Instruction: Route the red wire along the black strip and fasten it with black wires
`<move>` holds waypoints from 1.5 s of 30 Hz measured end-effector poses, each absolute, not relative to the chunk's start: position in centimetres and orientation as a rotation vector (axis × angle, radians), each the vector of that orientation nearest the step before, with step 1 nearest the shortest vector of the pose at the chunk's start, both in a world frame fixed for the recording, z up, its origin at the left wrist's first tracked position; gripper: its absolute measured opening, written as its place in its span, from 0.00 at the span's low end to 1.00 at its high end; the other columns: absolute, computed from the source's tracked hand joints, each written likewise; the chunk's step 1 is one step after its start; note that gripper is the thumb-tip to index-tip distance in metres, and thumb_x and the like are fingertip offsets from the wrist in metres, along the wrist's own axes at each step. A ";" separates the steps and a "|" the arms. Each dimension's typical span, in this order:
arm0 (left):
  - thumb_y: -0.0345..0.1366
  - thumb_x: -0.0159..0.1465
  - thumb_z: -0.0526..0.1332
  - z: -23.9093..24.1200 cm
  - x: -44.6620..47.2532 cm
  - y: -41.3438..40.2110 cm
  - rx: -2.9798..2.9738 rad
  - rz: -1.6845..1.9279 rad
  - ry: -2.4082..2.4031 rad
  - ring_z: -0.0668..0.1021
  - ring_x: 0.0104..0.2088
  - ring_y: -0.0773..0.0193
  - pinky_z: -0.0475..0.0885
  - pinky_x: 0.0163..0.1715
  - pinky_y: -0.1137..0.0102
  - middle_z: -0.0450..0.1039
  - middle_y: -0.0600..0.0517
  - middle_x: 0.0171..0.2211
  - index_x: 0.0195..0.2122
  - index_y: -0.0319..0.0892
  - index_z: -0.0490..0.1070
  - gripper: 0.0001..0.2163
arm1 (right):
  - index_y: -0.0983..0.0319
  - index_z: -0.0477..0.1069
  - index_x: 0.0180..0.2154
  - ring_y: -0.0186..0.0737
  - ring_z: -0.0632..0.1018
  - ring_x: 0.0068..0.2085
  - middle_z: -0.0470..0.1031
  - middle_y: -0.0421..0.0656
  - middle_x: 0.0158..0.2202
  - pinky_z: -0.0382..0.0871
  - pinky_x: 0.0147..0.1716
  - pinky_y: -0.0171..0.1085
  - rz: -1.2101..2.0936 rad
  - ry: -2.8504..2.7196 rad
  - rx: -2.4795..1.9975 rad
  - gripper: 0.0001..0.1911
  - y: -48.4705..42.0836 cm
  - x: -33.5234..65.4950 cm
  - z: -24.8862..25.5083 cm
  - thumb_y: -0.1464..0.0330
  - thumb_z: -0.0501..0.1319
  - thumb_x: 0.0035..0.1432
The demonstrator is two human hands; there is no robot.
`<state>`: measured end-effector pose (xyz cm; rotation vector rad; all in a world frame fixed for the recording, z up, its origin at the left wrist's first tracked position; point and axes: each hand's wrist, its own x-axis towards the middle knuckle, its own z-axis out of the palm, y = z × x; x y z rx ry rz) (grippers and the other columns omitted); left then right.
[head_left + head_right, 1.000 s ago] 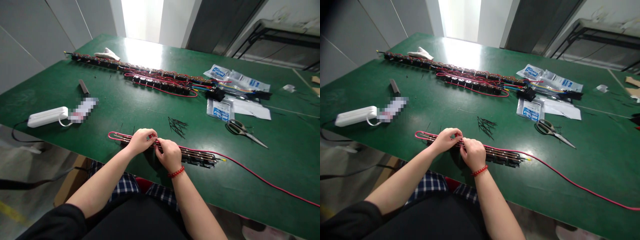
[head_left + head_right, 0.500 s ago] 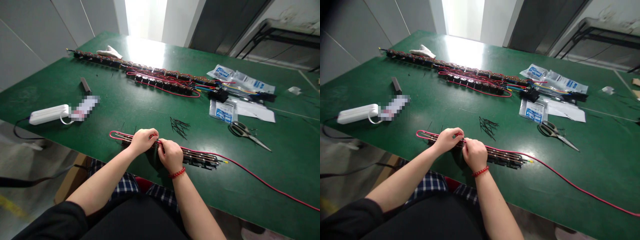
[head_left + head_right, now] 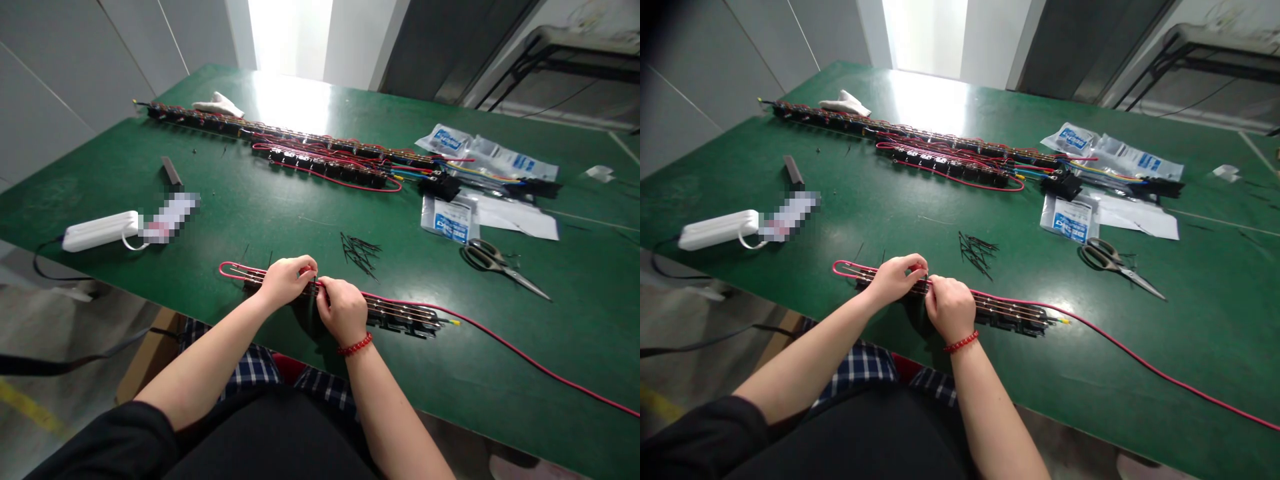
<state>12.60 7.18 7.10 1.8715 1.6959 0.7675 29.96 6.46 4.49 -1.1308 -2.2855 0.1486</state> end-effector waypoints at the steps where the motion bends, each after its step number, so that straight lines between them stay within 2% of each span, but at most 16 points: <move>1: 0.36 0.64 0.58 7.1 12.6 7.2 1.872 0.764 1.703 0.76 0.32 0.66 0.66 0.33 0.73 0.77 0.58 0.30 0.35 0.47 0.72 0.04 | 0.63 0.72 0.43 0.40 0.76 0.36 0.78 0.44 0.35 0.65 0.39 0.38 0.150 -2.286 -1.132 0.10 6.4 30.0 4.5 0.70 0.54 0.64; 8: 0.37 0.64 0.57 7.1 12.6 7.1 1.872 0.765 1.705 0.77 0.32 0.66 0.66 0.33 0.73 0.77 0.58 0.30 0.35 0.48 0.72 0.05 | 0.63 0.72 0.42 0.40 0.75 0.36 0.78 0.43 0.35 0.64 0.39 0.38 0.156 -2.288 -1.132 0.09 6.5 29.9 4.6 0.70 0.54 0.64; 15: 0.36 0.64 0.58 7.2 12.7 7.1 1.857 0.754 1.730 0.77 0.32 0.66 0.66 0.33 0.73 0.77 0.58 0.31 0.35 0.48 0.72 0.04 | 0.62 0.72 0.37 0.40 0.74 0.35 0.77 0.43 0.32 0.61 0.38 0.39 0.104 -2.328 -1.200 0.08 6.4 29.7 4.7 0.69 0.54 0.63; 38: 0.34 0.66 0.54 7.1 12.5 7.1 1.803 0.758 1.659 0.79 0.34 0.66 0.69 0.37 0.73 0.79 0.59 0.32 0.38 0.49 0.68 0.05 | 0.62 0.72 0.37 0.40 0.74 0.35 0.77 0.44 0.32 0.61 0.37 0.39 0.113 -2.340 -1.187 0.09 6.5 29.7 4.7 0.70 0.53 0.64; 45: 0.36 0.66 0.54 7.3 12.4 7.2 1.873 0.696 1.641 0.78 0.36 0.65 0.69 0.37 0.72 0.78 0.57 0.34 0.39 0.48 0.69 0.05 | 0.62 0.72 0.37 0.40 0.73 0.35 0.77 0.43 0.32 0.60 0.38 0.38 0.123 -2.344 -1.204 0.09 6.4 29.7 4.8 0.70 0.53 0.64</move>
